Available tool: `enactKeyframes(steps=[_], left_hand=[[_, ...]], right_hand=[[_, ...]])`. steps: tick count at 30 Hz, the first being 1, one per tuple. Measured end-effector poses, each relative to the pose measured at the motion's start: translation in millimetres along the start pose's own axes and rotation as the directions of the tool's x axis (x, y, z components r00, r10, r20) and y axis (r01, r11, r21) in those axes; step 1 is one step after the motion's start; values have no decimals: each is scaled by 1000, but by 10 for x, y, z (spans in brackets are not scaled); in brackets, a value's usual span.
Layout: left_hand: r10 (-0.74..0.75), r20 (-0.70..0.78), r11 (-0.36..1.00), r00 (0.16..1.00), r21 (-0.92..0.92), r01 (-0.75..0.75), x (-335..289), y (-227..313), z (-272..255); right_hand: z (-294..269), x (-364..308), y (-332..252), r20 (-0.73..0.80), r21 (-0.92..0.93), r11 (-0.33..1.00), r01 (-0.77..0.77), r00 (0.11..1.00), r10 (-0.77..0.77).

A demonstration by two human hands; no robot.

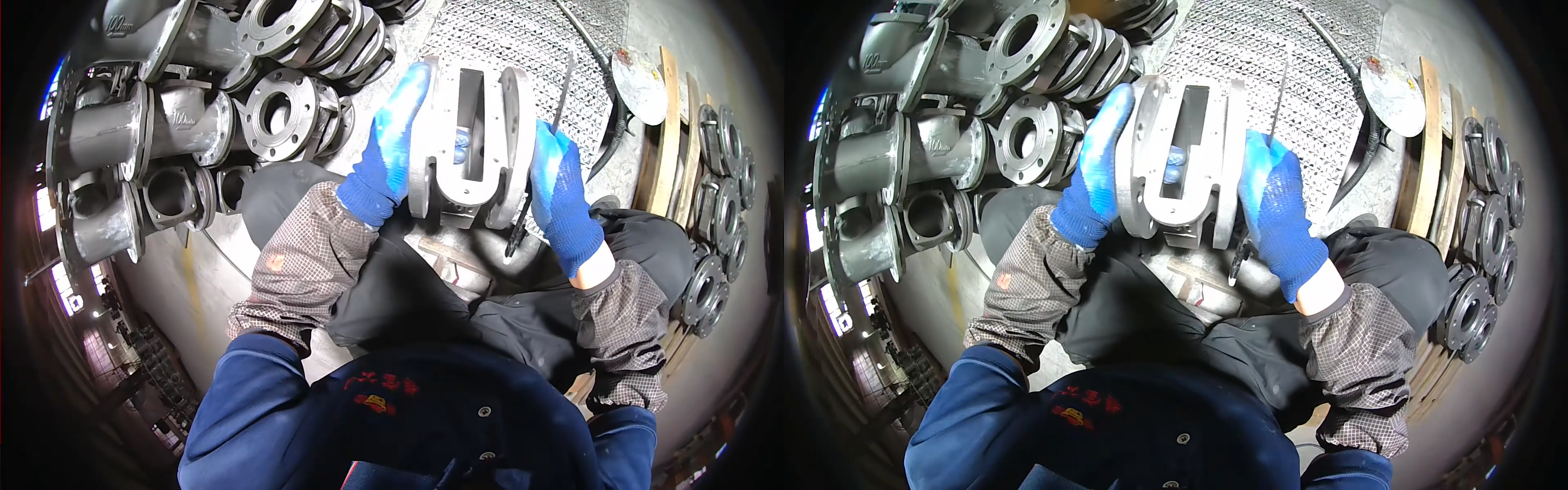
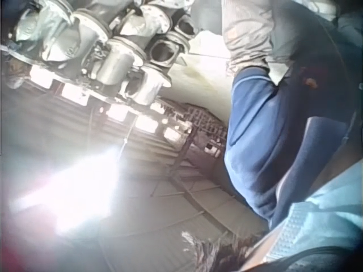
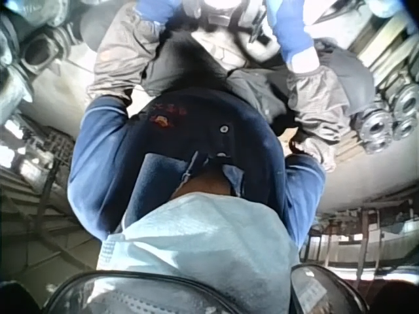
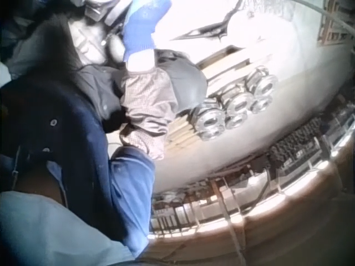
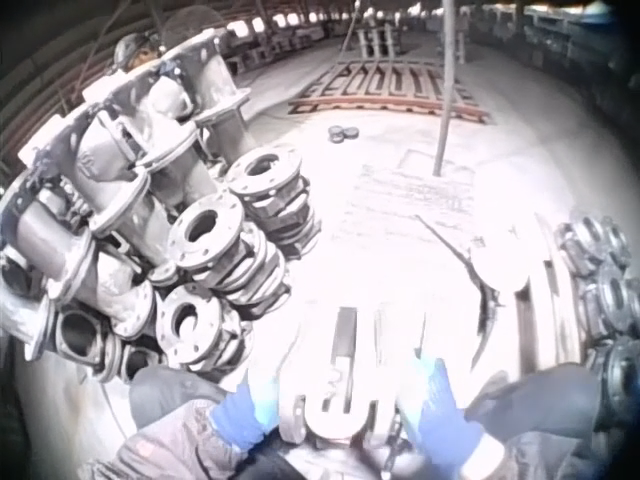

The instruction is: The person cleans metal valve components using a brush and a compressed air nozzle. They rotate the valve bodies by hand, brush the internal grooves and surfaces, and use the air nozzle to blow away debris before setting the parts onto a wooden pallet.

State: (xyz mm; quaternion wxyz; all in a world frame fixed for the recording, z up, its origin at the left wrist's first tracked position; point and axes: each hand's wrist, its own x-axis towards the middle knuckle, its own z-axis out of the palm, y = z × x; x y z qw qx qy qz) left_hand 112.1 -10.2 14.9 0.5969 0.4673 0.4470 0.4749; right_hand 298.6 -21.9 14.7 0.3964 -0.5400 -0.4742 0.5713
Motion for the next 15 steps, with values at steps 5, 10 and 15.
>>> enactKeyframes(steps=[5,10,15], left_hand=[[-212,-16,905,977,-381,190,15,-67,-259],[-332,48,653,942,-709,266,60,30,-273],[-342,-46,836,939,-472,281,103,45,-219]], right_hand=[[178,68,-194,-66,-155,986,-63,996,53],[252,181,-202,-62,-59,984,-166,985,163],[167,187,-107,-51,-134,989,62,996,-69]])
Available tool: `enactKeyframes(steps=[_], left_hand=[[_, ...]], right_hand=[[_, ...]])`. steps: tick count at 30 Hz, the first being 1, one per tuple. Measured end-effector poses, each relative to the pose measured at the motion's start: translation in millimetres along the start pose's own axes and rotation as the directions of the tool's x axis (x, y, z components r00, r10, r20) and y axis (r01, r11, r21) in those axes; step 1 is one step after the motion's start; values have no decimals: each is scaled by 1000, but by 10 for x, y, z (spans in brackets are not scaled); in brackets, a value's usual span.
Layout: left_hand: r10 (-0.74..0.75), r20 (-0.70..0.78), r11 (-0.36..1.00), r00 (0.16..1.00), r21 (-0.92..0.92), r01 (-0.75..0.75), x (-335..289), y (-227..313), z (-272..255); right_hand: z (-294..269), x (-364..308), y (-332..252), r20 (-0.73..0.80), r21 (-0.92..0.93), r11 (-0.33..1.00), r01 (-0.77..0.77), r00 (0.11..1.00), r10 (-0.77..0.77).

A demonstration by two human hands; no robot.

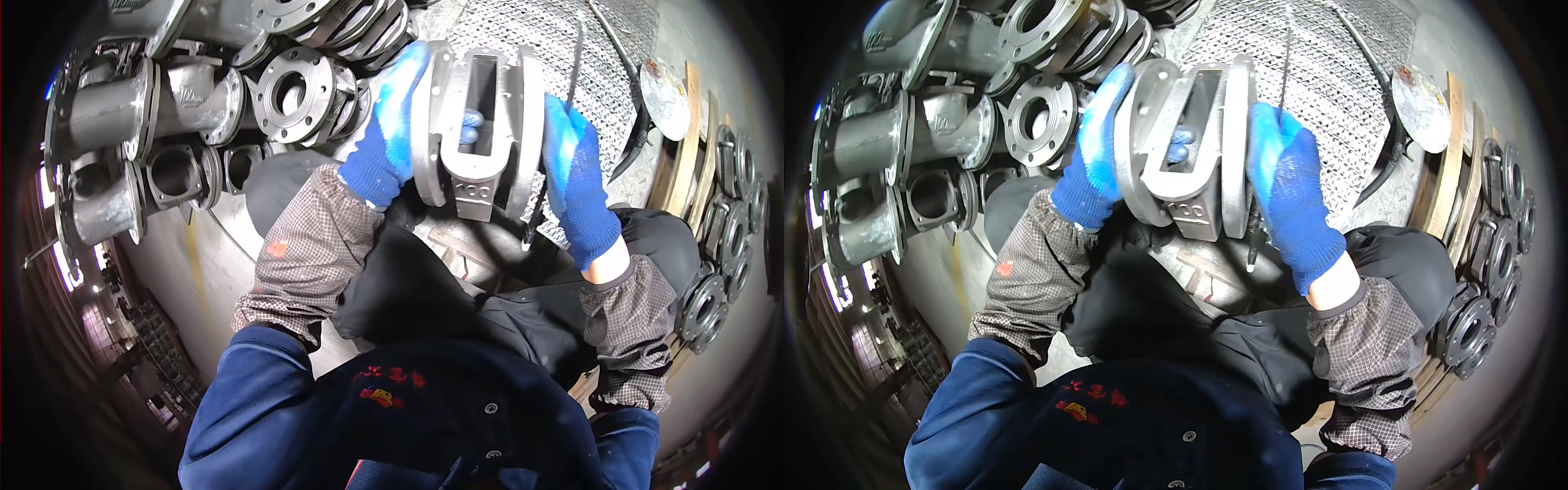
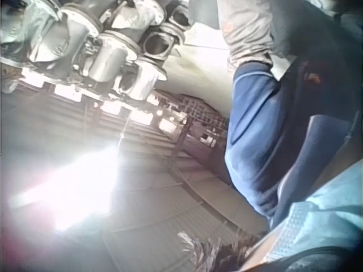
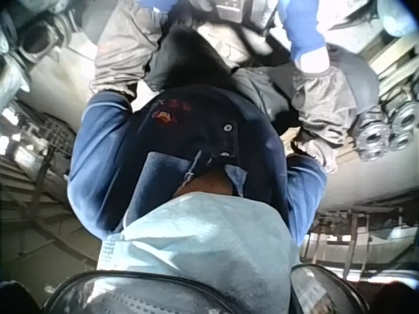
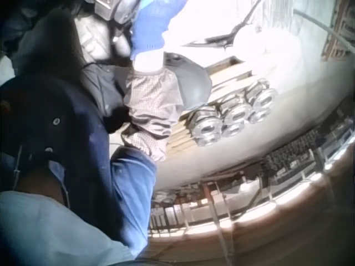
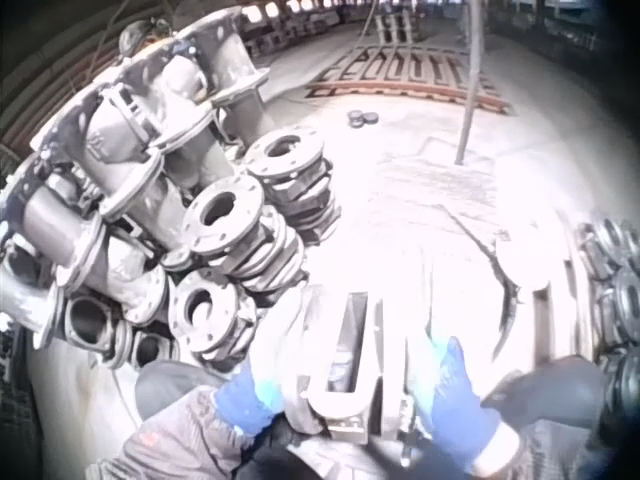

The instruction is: The person cleans metal valve components using a brush and a compressed air nozzle. They rotate the valve bodies by hand, brush the internal grooves and surfaces, and use the air nozzle to blow away debris before setting the parts onto a wooden pallet.

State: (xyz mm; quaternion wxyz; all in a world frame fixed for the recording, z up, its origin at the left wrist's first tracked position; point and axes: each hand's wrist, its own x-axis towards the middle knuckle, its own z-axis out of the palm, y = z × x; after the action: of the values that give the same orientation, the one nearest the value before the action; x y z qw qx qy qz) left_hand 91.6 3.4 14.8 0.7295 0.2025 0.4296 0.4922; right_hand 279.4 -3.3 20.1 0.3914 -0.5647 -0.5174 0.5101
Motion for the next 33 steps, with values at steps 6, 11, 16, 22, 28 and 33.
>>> enactKeyframes(steps=[6,11,16,22,28,33], left_hand=[[29,30,991,999,-133,-25,1,-26,136],[539,344,449,769,655,-607,26,-199,-29],[203,9,910,979,366,-192,-220,-154,352],[439,372,600,818,556,-575,-204,-377,383],[167,188,670,968,699,-251,-187,-382,520],[125,204,753,971,618,-226,-83,-391,581]], right_hand=[[-200,0,91,85,-141,990,-26,996,39],[-157,-121,30,69,-151,986,-65,995,76],[-345,-361,175,29,-255,966,-33,999,41],[-478,-642,427,57,-431,889,155,988,-144],[-553,-687,514,-5,-184,981,70,997,-72],[-596,-559,521,16,-125,991,-56,998,58]])
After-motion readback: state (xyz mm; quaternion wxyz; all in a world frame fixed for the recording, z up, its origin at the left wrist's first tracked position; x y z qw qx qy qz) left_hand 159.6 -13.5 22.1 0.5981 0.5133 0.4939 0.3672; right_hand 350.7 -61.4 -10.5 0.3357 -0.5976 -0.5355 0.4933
